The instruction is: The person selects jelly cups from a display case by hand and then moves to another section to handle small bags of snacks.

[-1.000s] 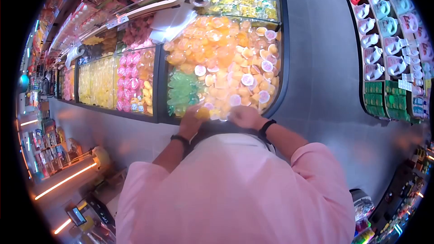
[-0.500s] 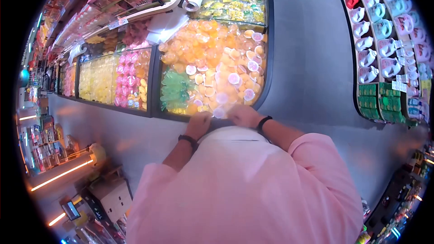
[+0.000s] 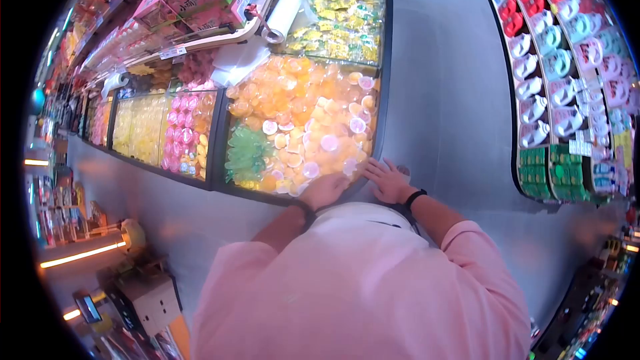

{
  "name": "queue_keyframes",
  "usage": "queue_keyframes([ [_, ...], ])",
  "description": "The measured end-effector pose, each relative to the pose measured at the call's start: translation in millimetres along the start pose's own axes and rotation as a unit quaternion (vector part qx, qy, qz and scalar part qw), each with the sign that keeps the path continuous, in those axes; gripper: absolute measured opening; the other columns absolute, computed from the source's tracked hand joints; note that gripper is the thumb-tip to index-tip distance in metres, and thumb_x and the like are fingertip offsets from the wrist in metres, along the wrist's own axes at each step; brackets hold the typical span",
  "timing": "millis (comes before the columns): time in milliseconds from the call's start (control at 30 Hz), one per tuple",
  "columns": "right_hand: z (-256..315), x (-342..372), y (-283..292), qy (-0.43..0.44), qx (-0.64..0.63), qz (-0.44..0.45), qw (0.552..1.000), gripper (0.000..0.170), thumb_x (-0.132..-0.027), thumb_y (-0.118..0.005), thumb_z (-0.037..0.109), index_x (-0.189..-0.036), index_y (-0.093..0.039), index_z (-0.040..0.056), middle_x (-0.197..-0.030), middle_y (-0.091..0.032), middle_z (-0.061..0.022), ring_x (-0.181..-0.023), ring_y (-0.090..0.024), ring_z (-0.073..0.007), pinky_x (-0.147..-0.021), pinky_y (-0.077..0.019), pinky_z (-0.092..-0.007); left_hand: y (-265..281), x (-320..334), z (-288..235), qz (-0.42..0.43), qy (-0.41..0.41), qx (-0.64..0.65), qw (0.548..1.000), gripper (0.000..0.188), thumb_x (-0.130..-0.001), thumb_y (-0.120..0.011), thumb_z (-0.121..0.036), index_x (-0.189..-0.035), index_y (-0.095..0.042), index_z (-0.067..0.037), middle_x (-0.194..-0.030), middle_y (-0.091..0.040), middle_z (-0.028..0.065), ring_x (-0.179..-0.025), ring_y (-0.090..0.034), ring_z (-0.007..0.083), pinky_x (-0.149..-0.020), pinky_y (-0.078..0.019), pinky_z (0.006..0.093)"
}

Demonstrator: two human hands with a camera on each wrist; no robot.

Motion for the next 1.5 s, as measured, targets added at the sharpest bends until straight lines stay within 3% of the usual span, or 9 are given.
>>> queue_keyframes([
  [67,-33,8,13,0.026,-0.011,-0.014,0.999,0.06,-0.09,-0.061,0.024,-0.146,-0.046,0.01,-0.156,-0.04,-0.0107,-0.148,-0.032,-0.0276,-0.12,-0.0236,-0.0546,-17,-18,1,-0.091,-0.123,-0.058,0.986,0.027,-0.097,-0.058,-0.017,-0.118,-0.066,-0.002,-0.099,-0.071,0.0147,-0.092,-0.069,0.0291,-0.082,-0.0536,0.0384],
  [167,-86,24,42,0.025,-0.085,-0.028,0.996,0.06,-0.088,-0.062,0.018,-0.145,-0.047,0.0075,-0.15,-0.047,-0.0153,-0.142,-0.04,-0.0324,-0.117,-0.032,-0.0516,-39,-43,-43,-0.147,-0.084,-0.128,0.977,0.027,-0.094,-0.061,-0.013,-0.119,-0.067,-0.005,-0.101,-0.07,0.0189,-0.091,-0.07,0.0315,-0.08,-0.0556,0.0385],
  [400,-263,152,79,-0.216,-0.26,-0.078,0.938,0.045,-0.094,-0.059,0.015,-0.139,-0.051,0.0076,-0.116,-0.064,-0.0189,-0.102,-0.064,-0.033,-0.09,-0.0526,-0.0422,-56,-98,-69,-0.09,0.191,-0.23,0.95,0.04,-0.088,-0.065,-0.039,-0.08,-0.072,-0.001,-0.079,-0.069,0.0245,-0.079,-0.067,0.0418,-0.073,-0.0533,0.0488],
  [667,-346,230,113,-0.339,-0.259,-0.123,0.896,0.039,-0.096,-0.059,0.015,-0.135,-0.055,0.0113,-0.097,-0.064,-0.0122,-0.079,-0.063,-0.0249,-0.074,-0.0532,-0.0374,-30,-155,-124,-0.11,0.281,-0.216,0.928,0.036,-0.088,-0.065,-0.04,-0.098,-0.074,-0.006,-0.085,-0.072,0.0179,-0.08,-0.07,0.0352,-0.074,-0.0545,0.0436],
  [800,-364,235,124,-0.363,-0.229,-0.115,0.896,0.038,-0.095,-0.061,0.015,-0.132,-0.056,0.0106,-0.093,-0.066,-0.0115,-0.077,-0.065,-0.0248,-0.072,-0.0532,-0.037,-2,-217,-153,-0.32,0.19,-0.036,0.927,0.032,-0.094,-0.053,-0.031,-0.102,-0.07,-0.005,-0.097,-0.071,0.022,-0.096,-0.067,0.0411,-0.086,-0.0514,0.0457],
  [1133,-458,204,134,-0.421,-0.239,-0.093,0.87,0.032,-0.094,-0.061,0.017,-0.125,-0.061,0.0081,-0.086,-0.068,-0.0114,-0.073,-0.068,-0.024,-0.07,-0.0551,-0.0381,65,-422,-120,-0.492,-0.084,-0.08,0.863,0.054,-0.082,-0.07,-0.008,-0.131,-0.053,0.005,-0.123,-0.061,0.0252,-0.117,-0.058,0.0408,-0.102,-0.0478,0.042],
  [1300,-507,218,123,-0.501,-0.309,-0.03,0.808,0.032,-0.093,-0.064,0.018,-0.123,-0.062,0.004,-0.086,-0.069,-0.0124,-0.073,-0.068,-0.0207,-0.067,-0.055,-0.0365,145,-493,-115,-0.466,0.094,-0.051,0.878,0.057,-0.082,-0.068,-0.015,-0.132,-0.053,0.008,-0.135,-0.055,0.0307,-0.13,-0.05,0.0433,-0.114,-0.0373,0.0456],
  [1367,-525,189,153,-0.523,-0.397,0.03,0.753,0.033,-0.094,-0.065,0.019,-0.122,-0.062,0.0018,-0.087,-0.069,-0.013,-0.073,-0.067,-0.0203,-0.066,-0.0549,-0.036,165,-525,-85,-0.573,0.074,-0.171,0.798,0.059,-0.081,-0.07,-0.016,-0.134,-0.053,0.005,-0.133,-0.056,0.0292,-0.128,-0.052,0.0428,-0.112,-0.0387,0.0465],
  [1500,-563,140,178,-0.527,-0.36,0.059,0.768,0.035,-0.094,-0.066,0.022,-0.119,-0.063,-0.0009,-0.089,-0.07,-0.0144,-0.076,-0.068,-0.0225,-0.068,-0.055,-0.0359,210,-547,-81,-0.378,0.257,-0.184,0.87,0.057,-0.082,-0.072,-0.033,-0.132,-0.06,-0.008,-0.131,-0.059,0.0156,-0.126,-0.052,0.0376,-0.107,-0.0406,0.0501],
])
Point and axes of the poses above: each hand's wrist, its own x-axis away from the middle knuckle, its own y-axis out of the back of the hand, z = x × y, the point moved 3 cm from there along -x, towards the middle knuckle
